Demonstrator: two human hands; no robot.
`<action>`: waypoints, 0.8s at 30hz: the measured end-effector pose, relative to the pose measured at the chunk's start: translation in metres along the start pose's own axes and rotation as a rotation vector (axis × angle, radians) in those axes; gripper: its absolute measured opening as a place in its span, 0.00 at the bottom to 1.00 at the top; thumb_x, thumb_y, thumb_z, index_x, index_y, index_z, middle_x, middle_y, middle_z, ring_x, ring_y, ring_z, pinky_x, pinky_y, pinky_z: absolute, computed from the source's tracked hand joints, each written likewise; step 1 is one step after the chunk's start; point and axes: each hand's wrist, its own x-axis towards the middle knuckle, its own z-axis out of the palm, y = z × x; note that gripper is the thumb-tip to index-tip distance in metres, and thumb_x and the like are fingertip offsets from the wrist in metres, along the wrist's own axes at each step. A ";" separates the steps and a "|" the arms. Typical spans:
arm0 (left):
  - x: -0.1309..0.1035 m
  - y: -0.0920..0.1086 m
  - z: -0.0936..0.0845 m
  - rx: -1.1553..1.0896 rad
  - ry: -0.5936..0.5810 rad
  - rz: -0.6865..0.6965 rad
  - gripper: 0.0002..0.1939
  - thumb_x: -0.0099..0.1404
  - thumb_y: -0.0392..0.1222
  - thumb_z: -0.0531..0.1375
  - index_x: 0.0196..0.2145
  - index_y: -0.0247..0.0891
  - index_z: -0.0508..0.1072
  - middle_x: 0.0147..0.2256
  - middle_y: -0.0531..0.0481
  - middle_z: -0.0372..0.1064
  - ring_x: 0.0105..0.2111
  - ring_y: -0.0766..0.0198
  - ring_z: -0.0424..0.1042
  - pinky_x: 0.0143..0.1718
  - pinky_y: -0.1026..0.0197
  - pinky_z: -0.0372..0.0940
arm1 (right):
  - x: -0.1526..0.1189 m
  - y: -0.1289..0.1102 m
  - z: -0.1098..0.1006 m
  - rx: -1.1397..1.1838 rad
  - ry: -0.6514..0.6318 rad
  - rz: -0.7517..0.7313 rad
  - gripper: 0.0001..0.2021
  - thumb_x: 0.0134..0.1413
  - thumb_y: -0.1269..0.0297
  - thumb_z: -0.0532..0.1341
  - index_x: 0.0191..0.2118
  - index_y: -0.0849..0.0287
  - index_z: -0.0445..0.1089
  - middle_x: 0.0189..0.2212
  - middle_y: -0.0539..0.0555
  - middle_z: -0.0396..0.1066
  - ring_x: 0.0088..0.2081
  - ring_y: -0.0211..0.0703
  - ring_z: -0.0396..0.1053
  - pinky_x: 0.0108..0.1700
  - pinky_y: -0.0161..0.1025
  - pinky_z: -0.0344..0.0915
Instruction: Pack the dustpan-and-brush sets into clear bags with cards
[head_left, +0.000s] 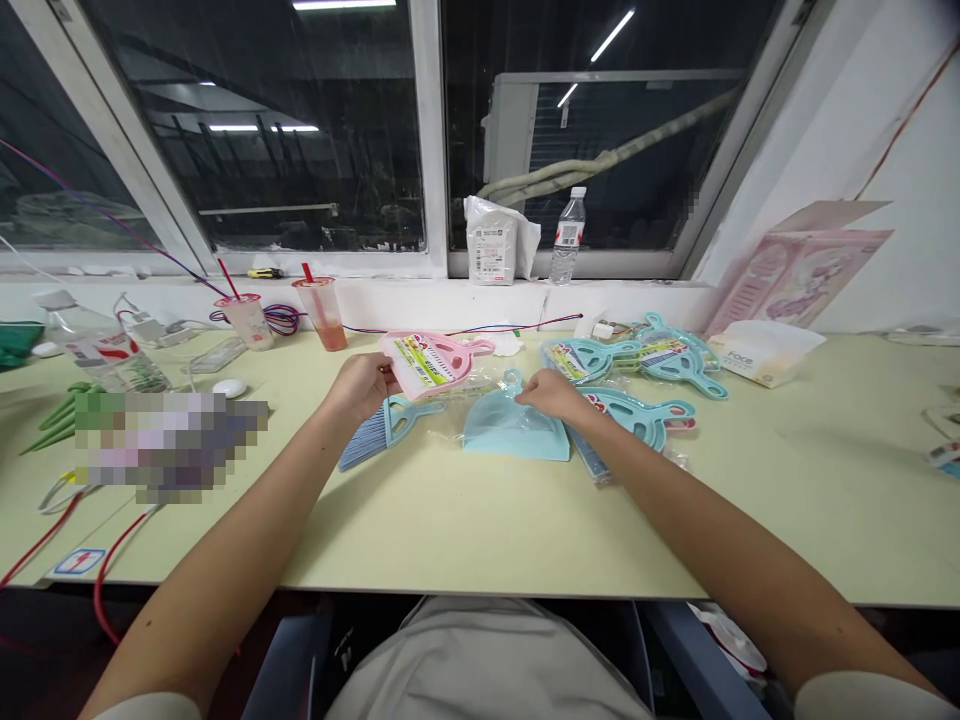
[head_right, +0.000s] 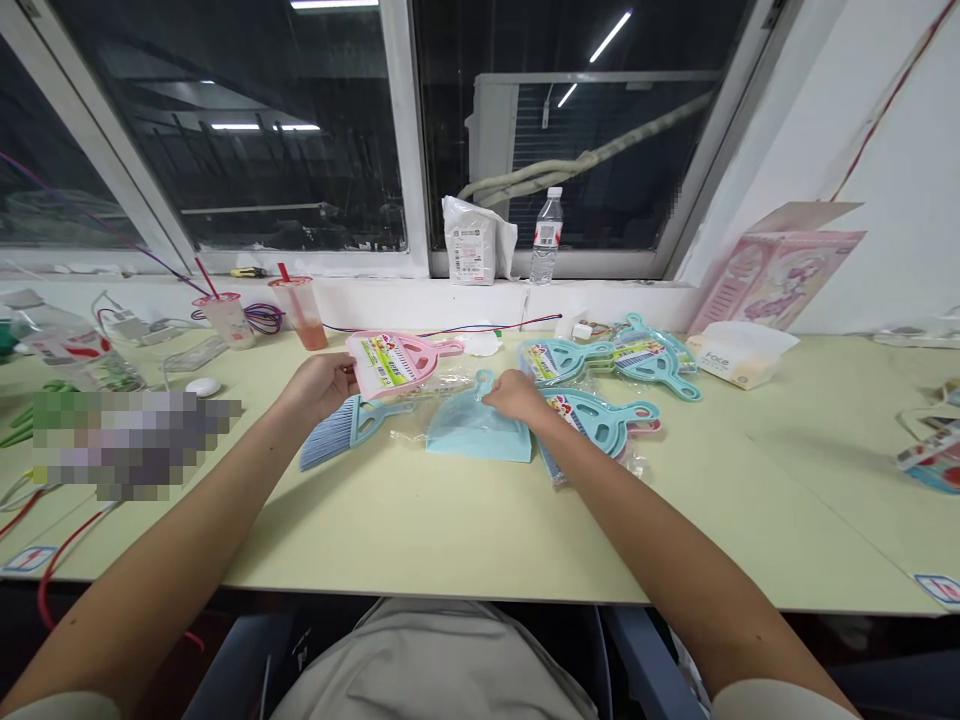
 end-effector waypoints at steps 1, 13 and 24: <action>0.000 -0.001 0.000 0.001 -0.007 0.004 0.22 0.59 0.25 0.57 0.51 0.23 0.74 0.41 0.32 0.79 0.40 0.50 0.81 0.41 0.49 0.79 | 0.000 0.001 0.001 0.008 -0.001 0.009 0.13 0.45 0.64 0.67 0.17 0.58 0.64 0.17 0.47 0.58 0.26 0.39 0.61 0.29 0.36 0.52; -0.004 -0.005 0.002 0.048 -0.022 0.016 0.21 0.58 0.26 0.57 0.49 0.21 0.76 0.40 0.31 0.79 0.40 0.48 0.81 0.41 0.48 0.78 | 0.000 0.001 0.006 0.063 -0.049 -0.007 0.14 0.45 0.57 0.68 0.19 0.58 0.67 0.20 0.48 0.63 0.27 0.39 0.61 0.30 0.36 0.54; -0.006 -0.007 0.004 0.062 -0.024 0.017 0.21 0.56 0.26 0.56 0.48 0.21 0.75 0.39 0.32 0.79 0.39 0.48 0.81 0.41 0.47 0.78 | -0.002 0.002 0.012 0.084 -0.068 -0.013 0.06 0.41 0.64 0.69 0.22 0.60 0.74 0.24 0.51 0.71 0.31 0.42 0.67 0.33 0.35 0.57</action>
